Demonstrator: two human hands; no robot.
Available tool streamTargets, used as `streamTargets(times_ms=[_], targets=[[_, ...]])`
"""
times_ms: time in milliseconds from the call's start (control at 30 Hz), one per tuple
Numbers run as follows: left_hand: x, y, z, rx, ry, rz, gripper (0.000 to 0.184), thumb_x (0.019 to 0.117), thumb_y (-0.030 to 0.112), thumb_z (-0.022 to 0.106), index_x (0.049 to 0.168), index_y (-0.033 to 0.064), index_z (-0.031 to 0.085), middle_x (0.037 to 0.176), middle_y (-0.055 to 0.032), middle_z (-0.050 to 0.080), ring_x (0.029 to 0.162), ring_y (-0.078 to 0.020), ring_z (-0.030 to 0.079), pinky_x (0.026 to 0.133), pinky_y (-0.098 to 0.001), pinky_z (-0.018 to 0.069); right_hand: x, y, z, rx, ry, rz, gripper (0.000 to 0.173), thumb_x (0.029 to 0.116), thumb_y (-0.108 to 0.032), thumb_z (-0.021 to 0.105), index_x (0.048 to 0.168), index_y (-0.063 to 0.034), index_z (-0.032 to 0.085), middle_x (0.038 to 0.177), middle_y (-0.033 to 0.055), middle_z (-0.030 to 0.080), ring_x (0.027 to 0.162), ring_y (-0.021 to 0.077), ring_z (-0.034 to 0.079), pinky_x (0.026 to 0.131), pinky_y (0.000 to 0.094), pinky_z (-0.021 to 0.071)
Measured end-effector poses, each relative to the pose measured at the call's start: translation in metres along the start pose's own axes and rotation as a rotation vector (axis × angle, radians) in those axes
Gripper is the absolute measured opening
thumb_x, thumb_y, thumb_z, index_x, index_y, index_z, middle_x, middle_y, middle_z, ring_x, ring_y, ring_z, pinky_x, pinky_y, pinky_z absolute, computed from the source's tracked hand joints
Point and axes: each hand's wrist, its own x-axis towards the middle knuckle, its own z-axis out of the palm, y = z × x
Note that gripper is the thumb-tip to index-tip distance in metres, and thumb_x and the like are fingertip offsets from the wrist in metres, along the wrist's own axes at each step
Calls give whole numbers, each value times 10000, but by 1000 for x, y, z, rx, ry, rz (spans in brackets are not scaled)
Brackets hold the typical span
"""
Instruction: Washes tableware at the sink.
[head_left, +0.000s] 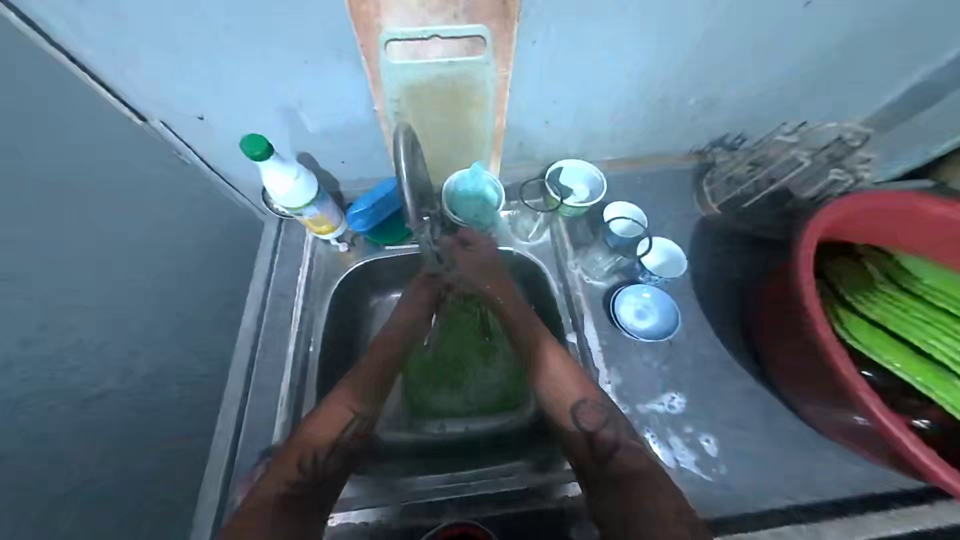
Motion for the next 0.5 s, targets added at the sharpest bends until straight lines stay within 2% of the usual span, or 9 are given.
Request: streamTargets(times_ms=[67,100,167,233,267,367,433,467,500], targets=[[6,11,8,47,-34,-6,323,1103,310,442,1350,108,496,792,-22,598,501,-53,467,441,-195,404,-7,9,-14,69,176,156,359,1057,-231,567,1162,107,624,1096,250,660,995,306,646,908,485,518],[6,17,13,60,-56,-3,319,1103,321,442,1322,98,509,794,-20,582,525,-63,485,466,-208,430,-10,19,-17,120,204,209,372,1046,-250,587,1203,87,596,1121,235,649,1008,293,639,910,481,521],[6,30,24,85,-106,-4,237,1084,252,499,1233,69,518,860,-37,593,640,-100,566,580,-260,516,-19,36,-14,245,185,260,405,1047,-306,589,1302,8,584,1158,191,664,962,241,658,843,438,558],[7,34,31,166,-121,9,203,1038,185,590,1161,31,540,872,-70,623,671,-133,612,613,-298,556,-28,44,-9,317,159,276,422,1054,-388,563,1353,-91,593,1160,149,685,881,216,659,750,414,561],[7,34,31,238,-138,21,228,1030,175,605,1183,15,553,888,-92,634,670,-142,619,613,-306,558,-28,45,-6,327,180,265,398,1053,-378,567,1319,-86,613,1116,136,685,849,196,646,731,393,553],[-5,35,26,344,-155,28,270,1079,238,516,1250,32,555,889,-75,622,635,-108,589,578,-268,527,-16,43,-4,331,248,237,326,1042,-230,602,1208,45,653,1062,174,684,897,199,647,834,404,551],[-5,31,19,292,-117,-19,312,1113,274,421,1230,16,551,843,-66,603,597,-115,587,542,-262,530,-15,47,1,280,243,230,344,1065,-280,562,1181,30,653,1030,169,667,839,206,627,767,406,546],[-5,26,12,248,-102,-48,312,1116,266,407,1235,9,537,850,-69,606,599,-119,595,541,-258,534,-19,46,4,260,211,245,397,1079,-341,526,1216,14,640,1068,196,669,848,251,639,757,445,554],[-8,21,7,202,-76,-83,290,1113,248,420,1240,10,526,866,-70,614,606,-118,596,545,-250,528,-20,46,11,261,188,263,425,1082,-379,510,1214,6,631,1039,198,659,798,256,622,701,442,543]])
